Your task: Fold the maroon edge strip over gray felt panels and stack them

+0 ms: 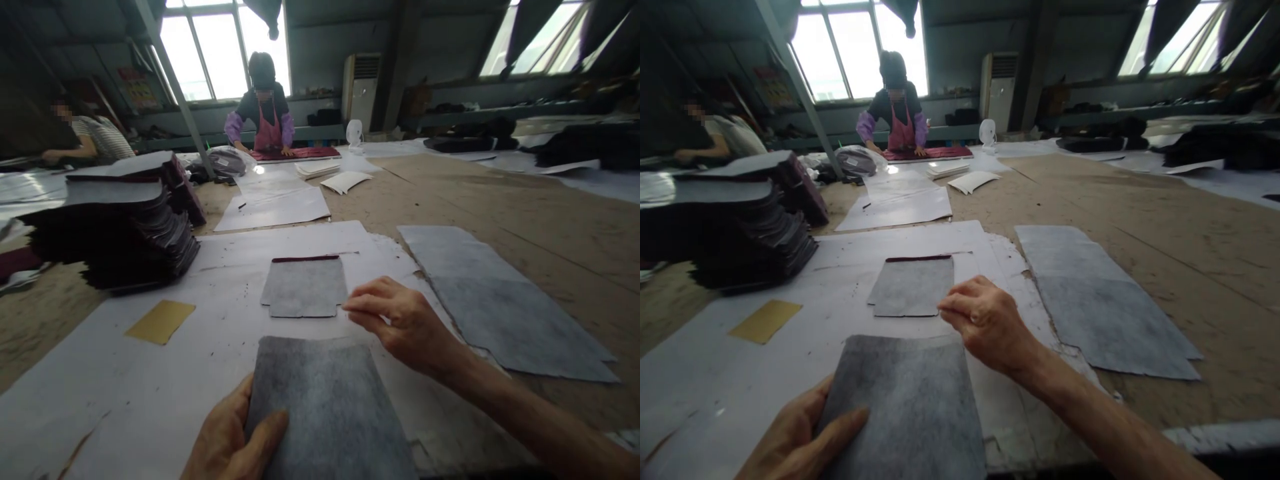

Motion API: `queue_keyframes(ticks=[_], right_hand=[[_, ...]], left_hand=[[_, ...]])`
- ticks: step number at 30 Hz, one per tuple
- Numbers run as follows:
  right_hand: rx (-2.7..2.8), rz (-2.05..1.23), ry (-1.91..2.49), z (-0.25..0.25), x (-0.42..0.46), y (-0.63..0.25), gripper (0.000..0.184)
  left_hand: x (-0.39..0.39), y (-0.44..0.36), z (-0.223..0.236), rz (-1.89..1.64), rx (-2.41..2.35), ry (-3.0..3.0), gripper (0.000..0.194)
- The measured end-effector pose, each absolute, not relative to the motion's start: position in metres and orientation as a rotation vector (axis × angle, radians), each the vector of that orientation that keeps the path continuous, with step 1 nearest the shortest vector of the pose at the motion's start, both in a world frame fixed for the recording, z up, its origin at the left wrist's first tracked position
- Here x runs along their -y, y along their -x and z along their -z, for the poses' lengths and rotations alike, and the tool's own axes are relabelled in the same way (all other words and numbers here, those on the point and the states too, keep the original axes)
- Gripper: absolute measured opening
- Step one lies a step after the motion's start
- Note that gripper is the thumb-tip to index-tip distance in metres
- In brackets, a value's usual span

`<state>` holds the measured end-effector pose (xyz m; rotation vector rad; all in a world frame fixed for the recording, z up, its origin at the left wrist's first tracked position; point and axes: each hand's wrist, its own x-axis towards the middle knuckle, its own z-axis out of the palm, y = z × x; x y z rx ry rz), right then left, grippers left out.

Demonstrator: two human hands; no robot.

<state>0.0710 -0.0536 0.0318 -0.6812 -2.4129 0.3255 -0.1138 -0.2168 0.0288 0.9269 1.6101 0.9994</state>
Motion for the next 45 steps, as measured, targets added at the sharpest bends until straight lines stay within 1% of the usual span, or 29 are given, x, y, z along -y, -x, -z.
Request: queue_keyframes(ticks=[3,5,7,9,13,16,20,24,26,30,32,37,45], right_hand=[[2.472,-0.308,0.556,-0.032,0.089,-0.088,0.022],[2.506,-0.249,0.526,-0.024,0.108,-0.095,0.027],[2.497,-0.176,0.533,-0.015,0.12,-0.098,0.03],[2.476,-0.114,0.547,-0.008,0.126,-0.099,0.031],[2.506,-0.087,0.563,-0.008,0.127,-0.1,0.032],[2.495,-0.152,0.583,-0.016,0.12,-0.099,0.028],[2.425,-0.141,0.627,-0.024,0.1,-0.085,0.016],[2.637,-0.205,0.675,-0.023,0.078,-0.068,0.02],[2.711,-0.215,0.683,-0.022,0.071,-0.065,0.019],[2.658,-0.225,0.611,-0.018,0.067,-0.069,0.015],[2.618,-0.205,0.529,-0.017,0.067,-0.073,0.018],[2.601,-0.06,0.336,-0.014,0.069,-0.077,0.025],[2.831,0.008,0.18,-0.026,0.066,-0.08,0.028]], left_hand=[[0.219,0.129,-0.028,-0.917,-1.905,-1.339,0.042],[0.215,0.134,-0.027,-0.941,-2.131,-1.678,0.047],[0.204,0.132,-0.027,-0.95,-2.204,-2.015,0.041],[0.188,0.124,-0.028,-0.83,-2.097,-2.217,0.03],[0.159,0.108,-0.027,-0.531,-1.963,-2.22,0.024],[0.149,0.107,-0.026,-0.467,-1.951,-2.164,0.023],[0.145,0.111,-0.027,-0.504,-1.927,-2.107,0.027],[0.145,0.112,-0.025,-0.614,-1.891,-2.074,0.028],[0.146,0.114,-0.022,-0.716,-1.851,-2.072,0.027],[0.147,0.12,-0.017,-0.842,-1.691,-2.173,0.021],[0.147,0.123,-0.014,-0.857,-1.597,-2.284,0.021],[0.145,0.132,-0.011,-0.785,-1.429,-2.62,0.03],[0.142,0.138,-0.011,-0.574,-1.235,-2.789,0.03]])
